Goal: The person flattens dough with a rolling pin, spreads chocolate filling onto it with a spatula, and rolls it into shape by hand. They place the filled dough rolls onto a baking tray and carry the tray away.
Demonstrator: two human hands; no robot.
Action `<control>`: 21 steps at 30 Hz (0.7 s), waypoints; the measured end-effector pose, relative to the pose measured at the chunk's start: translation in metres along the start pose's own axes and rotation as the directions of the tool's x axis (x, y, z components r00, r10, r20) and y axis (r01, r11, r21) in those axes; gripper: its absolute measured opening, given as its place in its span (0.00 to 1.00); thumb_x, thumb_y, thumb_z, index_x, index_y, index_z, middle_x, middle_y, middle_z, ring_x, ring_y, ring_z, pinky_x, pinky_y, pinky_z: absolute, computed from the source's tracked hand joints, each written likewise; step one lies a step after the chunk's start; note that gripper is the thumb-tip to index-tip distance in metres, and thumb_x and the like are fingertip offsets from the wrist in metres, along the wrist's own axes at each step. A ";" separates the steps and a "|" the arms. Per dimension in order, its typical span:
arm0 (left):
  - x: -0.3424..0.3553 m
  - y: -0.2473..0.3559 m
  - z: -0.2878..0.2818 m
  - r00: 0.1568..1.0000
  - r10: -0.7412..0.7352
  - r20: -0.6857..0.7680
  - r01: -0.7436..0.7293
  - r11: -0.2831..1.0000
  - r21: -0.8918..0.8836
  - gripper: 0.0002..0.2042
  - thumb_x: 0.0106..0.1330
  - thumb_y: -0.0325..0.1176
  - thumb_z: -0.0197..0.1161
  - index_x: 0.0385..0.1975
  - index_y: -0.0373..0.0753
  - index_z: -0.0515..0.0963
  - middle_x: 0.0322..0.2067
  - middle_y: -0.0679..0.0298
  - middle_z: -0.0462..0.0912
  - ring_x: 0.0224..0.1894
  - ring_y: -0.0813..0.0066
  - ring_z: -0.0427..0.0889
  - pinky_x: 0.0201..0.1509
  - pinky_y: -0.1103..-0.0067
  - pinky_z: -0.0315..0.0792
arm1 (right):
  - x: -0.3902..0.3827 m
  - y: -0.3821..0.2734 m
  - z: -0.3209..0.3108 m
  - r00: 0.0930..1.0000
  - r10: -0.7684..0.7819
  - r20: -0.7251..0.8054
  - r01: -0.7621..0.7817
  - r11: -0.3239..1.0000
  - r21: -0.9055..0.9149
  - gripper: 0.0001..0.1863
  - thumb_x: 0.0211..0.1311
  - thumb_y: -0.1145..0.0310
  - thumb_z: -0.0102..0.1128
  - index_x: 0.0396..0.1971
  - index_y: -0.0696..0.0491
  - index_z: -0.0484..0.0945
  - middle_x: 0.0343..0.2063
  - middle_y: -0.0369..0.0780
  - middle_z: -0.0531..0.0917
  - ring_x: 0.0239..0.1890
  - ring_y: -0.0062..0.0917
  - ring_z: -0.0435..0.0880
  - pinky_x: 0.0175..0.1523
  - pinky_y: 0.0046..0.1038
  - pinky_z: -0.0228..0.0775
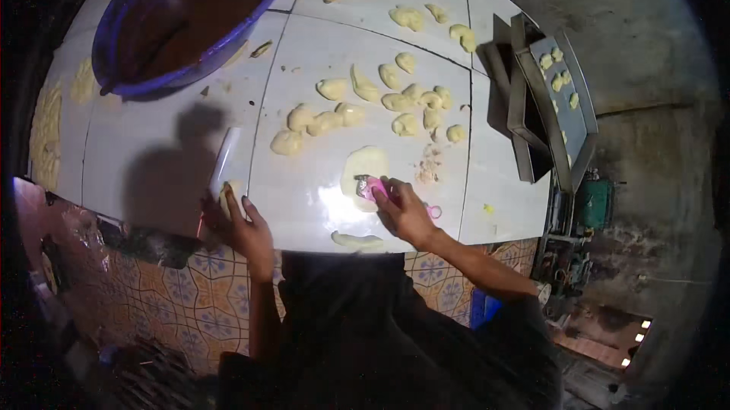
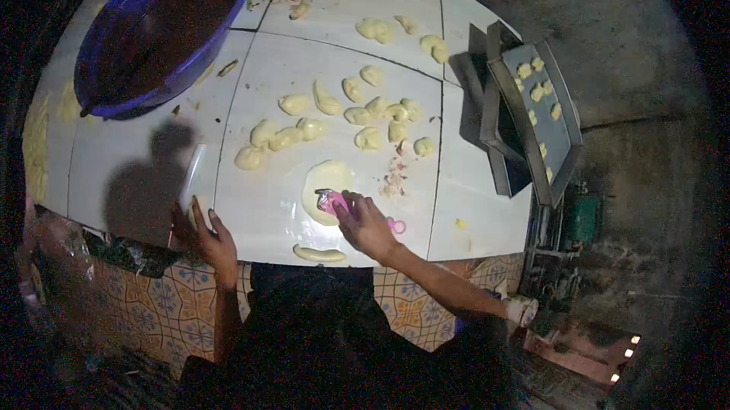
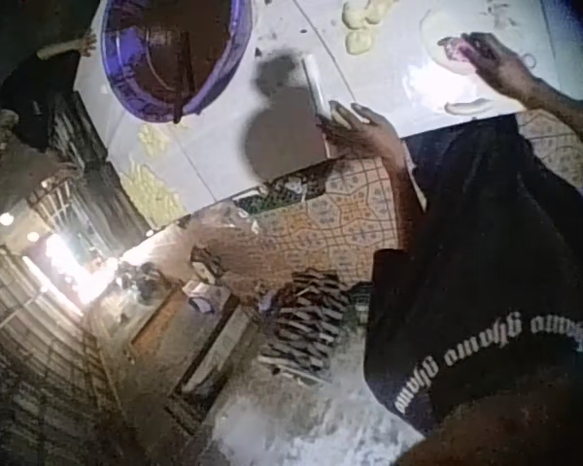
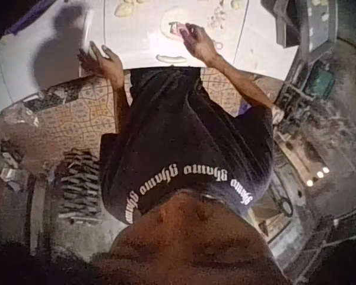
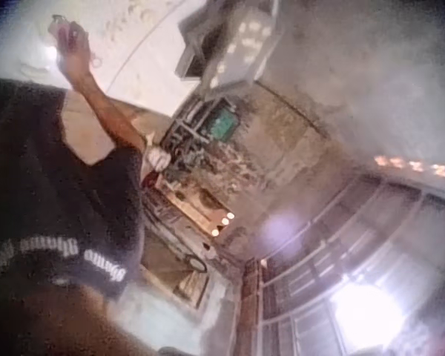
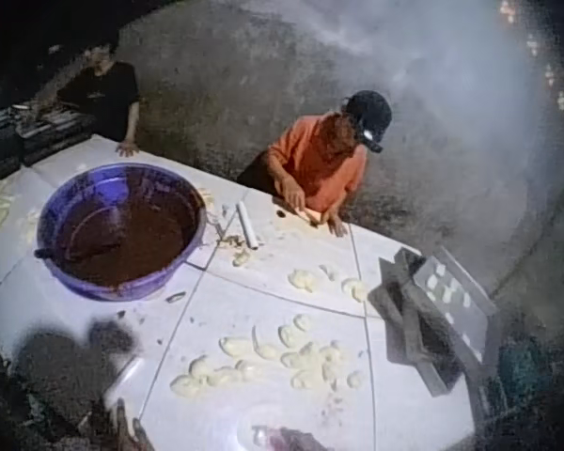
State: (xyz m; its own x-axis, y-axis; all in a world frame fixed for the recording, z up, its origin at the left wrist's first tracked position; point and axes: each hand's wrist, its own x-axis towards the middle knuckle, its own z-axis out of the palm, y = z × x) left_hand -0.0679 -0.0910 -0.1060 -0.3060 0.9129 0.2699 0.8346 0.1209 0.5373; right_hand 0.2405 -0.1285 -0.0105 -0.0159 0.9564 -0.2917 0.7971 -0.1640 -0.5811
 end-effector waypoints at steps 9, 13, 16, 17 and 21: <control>-0.011 -0.007 -0.021 0.993 0.086 -0.082 -0.069 0.978 0.198 0.21 0.74 0.38 0.51 0.64 0.38 0.70 0.70 0.45 0.61 0.75 0.42 0.51 0.76 0.50 0.44 | -0.028 -0.002 -0.065 0.963 0.044 0.266 -0.015 0.994 -0.109 0.18 0.59 0.61 0.65 0.50 0.47 0.84 0.42 0.51 0.83 0.42 0.45 0.82 0.44 0.40 0.78; -0.030 0.005 -0.021 0.996 0.085 -0.029 -0.087 0.995 -0.046 0.18 0.72 0.32 0.54 0.60 0.37 0.73 0.66 0.45 0.66 0.74 0.41 0.54 0.74 0.48 0.52 | -0.020 0.073 -0.113 0.977 0.141 0.160 -0.128 0.987 -0.093 0.13 0.59 0.67 0.65 0.43 0.51 0.87 0.33 0.48 0.84 0.35 0.44 0.84 0.43 0.37 0.77; -0.015 0.070 -0.028 0.922 0.335 -0.192 -0.380 0.875 -0.300 0.13 0.65 0.20 0.54 0.48 0.30 0.77 0.56 0.48 0.75 0.66 0.43 0.67 0.69 0.53 0.62 | 0.020 0.070 -0.110 0.980 -0.064 -0.187 0.000 0.946 -0.324 0.18 0.57 0.69 0.67 0.48 0.56 0.83 0.39 0.50 0.86 0.38 0.36 0.87 0.42 0.36 0.78; -0.018 0.071 -0.030 0.902 0.387 -0.190 -0.425 0.870 -0.250 0.13 0.64 0.17 0.53 0.48 0.29 0.77 0.52 0.50 0.77 0.64 0.42 0.69 0.67 0.56 0.65 | 0.052 0.062 -0.096 0.966 -0.118 -0.231 0.096 0.990 -0.104 0.17 0.56 0.71 0.68 0.46 0.59 0.83 0.38 0.50 0.86 0.35 0.32 0.87 0.39 0.33 0.77; -0.018 0.081 -0.029 0.917 0.396 -0.047 -0.389 0.863 -0.321 0.14 0.56 0.15 0.56 0.42 0.29 0.78 0.47 0.48 0.78 0.55 0.46 0.75 0.61 0.56 0.68 | 0.180 -0.025 -0.059 0.883 -0.398 -0.250 0.433 0.895 0.104 0.17 0.57 0.64 0.63 0.45 0.55 0.84 0.32 0.54 0.84 0.32 0.45 0.84 0.40 0.38 0.75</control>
State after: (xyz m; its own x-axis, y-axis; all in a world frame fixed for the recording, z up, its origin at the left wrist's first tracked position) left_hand -0.0084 -0.1087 -0.0440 0.0284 0.8669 0.4976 0.6925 -0.3761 0.6156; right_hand 0.2530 0.0623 -0.0041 -0.1808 0.9698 0.1635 0.6437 0.2424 -0.7259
